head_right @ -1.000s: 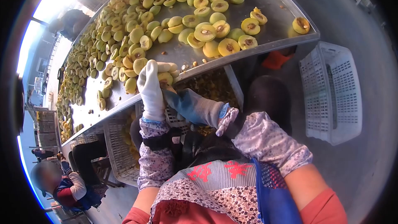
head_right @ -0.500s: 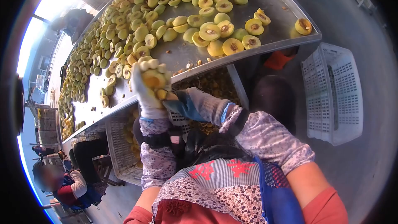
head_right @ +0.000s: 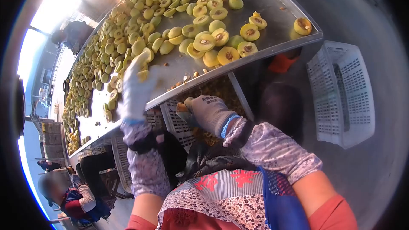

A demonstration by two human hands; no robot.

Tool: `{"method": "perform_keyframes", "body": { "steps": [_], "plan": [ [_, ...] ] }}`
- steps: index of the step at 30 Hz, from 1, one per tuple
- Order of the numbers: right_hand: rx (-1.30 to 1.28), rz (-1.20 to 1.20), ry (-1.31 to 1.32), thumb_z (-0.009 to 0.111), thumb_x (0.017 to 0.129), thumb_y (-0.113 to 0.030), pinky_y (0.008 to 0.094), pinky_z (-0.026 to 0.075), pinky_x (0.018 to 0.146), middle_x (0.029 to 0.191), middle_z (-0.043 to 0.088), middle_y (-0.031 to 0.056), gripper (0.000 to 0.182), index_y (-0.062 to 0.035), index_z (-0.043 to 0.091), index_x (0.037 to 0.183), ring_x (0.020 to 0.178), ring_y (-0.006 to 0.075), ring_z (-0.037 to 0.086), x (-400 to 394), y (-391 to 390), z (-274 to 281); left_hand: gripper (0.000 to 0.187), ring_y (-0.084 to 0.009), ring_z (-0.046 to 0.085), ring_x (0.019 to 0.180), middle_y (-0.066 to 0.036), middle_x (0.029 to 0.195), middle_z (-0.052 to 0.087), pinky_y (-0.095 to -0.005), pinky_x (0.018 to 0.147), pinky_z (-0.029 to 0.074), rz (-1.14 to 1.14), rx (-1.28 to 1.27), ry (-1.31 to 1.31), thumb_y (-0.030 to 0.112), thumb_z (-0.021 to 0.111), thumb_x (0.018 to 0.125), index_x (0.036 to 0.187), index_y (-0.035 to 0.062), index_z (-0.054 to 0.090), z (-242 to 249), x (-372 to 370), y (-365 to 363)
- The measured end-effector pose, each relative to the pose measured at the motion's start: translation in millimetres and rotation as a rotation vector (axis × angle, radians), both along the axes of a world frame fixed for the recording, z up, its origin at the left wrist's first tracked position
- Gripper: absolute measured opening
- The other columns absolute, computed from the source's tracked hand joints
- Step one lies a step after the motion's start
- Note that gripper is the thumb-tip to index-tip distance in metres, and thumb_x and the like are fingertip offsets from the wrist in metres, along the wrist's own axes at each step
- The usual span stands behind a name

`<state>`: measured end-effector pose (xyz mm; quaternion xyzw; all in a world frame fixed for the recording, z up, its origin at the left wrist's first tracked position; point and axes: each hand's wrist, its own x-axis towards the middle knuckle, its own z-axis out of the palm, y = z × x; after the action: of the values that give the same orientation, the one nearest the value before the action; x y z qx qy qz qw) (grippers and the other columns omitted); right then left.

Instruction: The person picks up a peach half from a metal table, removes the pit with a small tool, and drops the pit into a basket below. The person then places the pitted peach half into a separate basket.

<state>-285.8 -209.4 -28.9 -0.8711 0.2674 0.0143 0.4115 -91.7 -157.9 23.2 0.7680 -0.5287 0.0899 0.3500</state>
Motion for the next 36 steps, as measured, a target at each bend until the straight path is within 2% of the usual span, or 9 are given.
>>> {"method": "perform_keyframes", "body": {
  "steps": [6,10,18,24,25,26,28,32,36],
  "plan": [
    [-0.051,0.066,0.082,0.062,0.093,-0.039,0.0480,0.051,0.088,0.102,0.072,0.0182,0.035,-0.0070,0.070,0.105,0.101,0.0367,0.068,-11,-5,-13,0.051,-0.0352,0.063,0.106,-0.017,0.107,0.068,-0.0424,0.098,0.047,-0.182,0.428,-0.104,0.036,0.069,0.080,0.121,0.0059,0.062,-38,-29,-119],
    [-0.067,0.064,0.041,0.063,0.092,-0.039,0.0474,0.052,0.089,0.105,0.072,0.0181,0.036,-0.0069,0.072,0.104,0.102,0.0359,0.069,-9,-1,-11,0.048,-0.0361,0.064,0.104,-0.017,0.106,0.068,-0.0425,0.095,0.049,-0.241,0.378,-0.088,0.035,0.071,0.078,0.114,0.0048,0.063,-56,-20,-118],
    [-0.015,0.048,0.312,0.062,0.091,-0.030,0.0442,0.054,0.088,0.106,0.072,0.0181,0.028,-0.0093,0.072,0.107,0.101,0.0350,0.069,2,-11,-3,0.037,-0.0157,0.064,0.095,-0.008,0.108,0.067,-0.0306,0.085,0.054,-0.260,0.450,0.772,0.011,0.074,0.081,0.115,0.0016,0.062,-41,-1,-50],
    [0.120,-0.318,-0.500,0.061,0.099,-0.033,0.0411,0.053,0.068,0.088,0.070,0.0215,0.030,-0.0037,0.065,0.105,0.088,0.0392,0.070,17,0,-10,0.038,-0.0242,0.065,0.099,-0.012,0.116,0.066,-0.0345,0.086,0.056,-0.288,-0.286,1.599,-0.003,0.066,0.084,0.121,0.0030,0.056,-36,-7,-4],
    [0.142,-0.359,-0.496,0.058,0.099,-0.038,0.0442,0.053,0.071,0.088,0.069,0.0234,0.035,-0.0040,0.066,0.104,0.090,0.0423,0.067,21,1,-12,0.037,-0.0255,0.067,0.097,-0.015,0.117,0.065,-0.0359,0.085,0.057,-0.398,-0.234,0.741,-0.003,0.068,0.084,0.118,0.0012,0.054,-51,-6,-2],
    [0.164,-0.403,-0.490,0.054,0.100,-0.043,0.0472,0.052,0.074,0.088,0.068,0.0253,0.040,-0.0043,0.066,0.104,0.093,0.0453,0.063,24,3,-14,0.037,-0.0255,0.067,0.097,-0.015,0.117,0.065,-0.0359,0.085,0.057,-0.396,-0.234,0.744,-0.003,0.068,0.084,0.118,0.0012,0.054,-48,-10,3],
    [0.163,-0.374,-0.531,0.054,0.100,-0.044,0.0471,0.053,0.074,0.089,0.068,0.0255,0.042,-0.0035,0.066,0.105,0.095,0.0450,0.063,31,1,-27,0.046,-0.0290,0.067,0.099,-0.017,0.116,0.065,-0.0357,0.085,0.056,-0.219,-0.172,-0.022,-0.008,0.069,0.079,0.121,-0.0001,0.054,-39,-18,10],
    [0.223,-0.336,-0.625,0.054,0.099,-0.046,0.0466,0.053,0.075,0.092,0.069,0.0265,0.046,-0.0019,0.066,0.108,0.100,0.0446,0.063,40,5,-29,0.037,-0.0302,0.067,0.100,-0.018,0.118,0.066,-0.0376,0.086,0.056,-0.189,-0.333,0.249,-0.011,0.063,0.082,0.118,-0.0054,0.055,-64,-17,4],
    [0.301,-0.338,-0.557,0.055,0.099,-0.047,0.0461,0.053,0.075,0.094,0.069,0.0275,0.048,-0.0017,0.066,0.109,0.101,0.0453,0.063,39,9,-17,0.028,-0.0317,0.066,0.101,-0.020,0.119,0.065,-0.0402,0.085,0.057,-0.223,-0.293,0.074,0.003,0.061,0.091,0.118,-0.0040,0.057,-57,-18,3]
  ]
}}
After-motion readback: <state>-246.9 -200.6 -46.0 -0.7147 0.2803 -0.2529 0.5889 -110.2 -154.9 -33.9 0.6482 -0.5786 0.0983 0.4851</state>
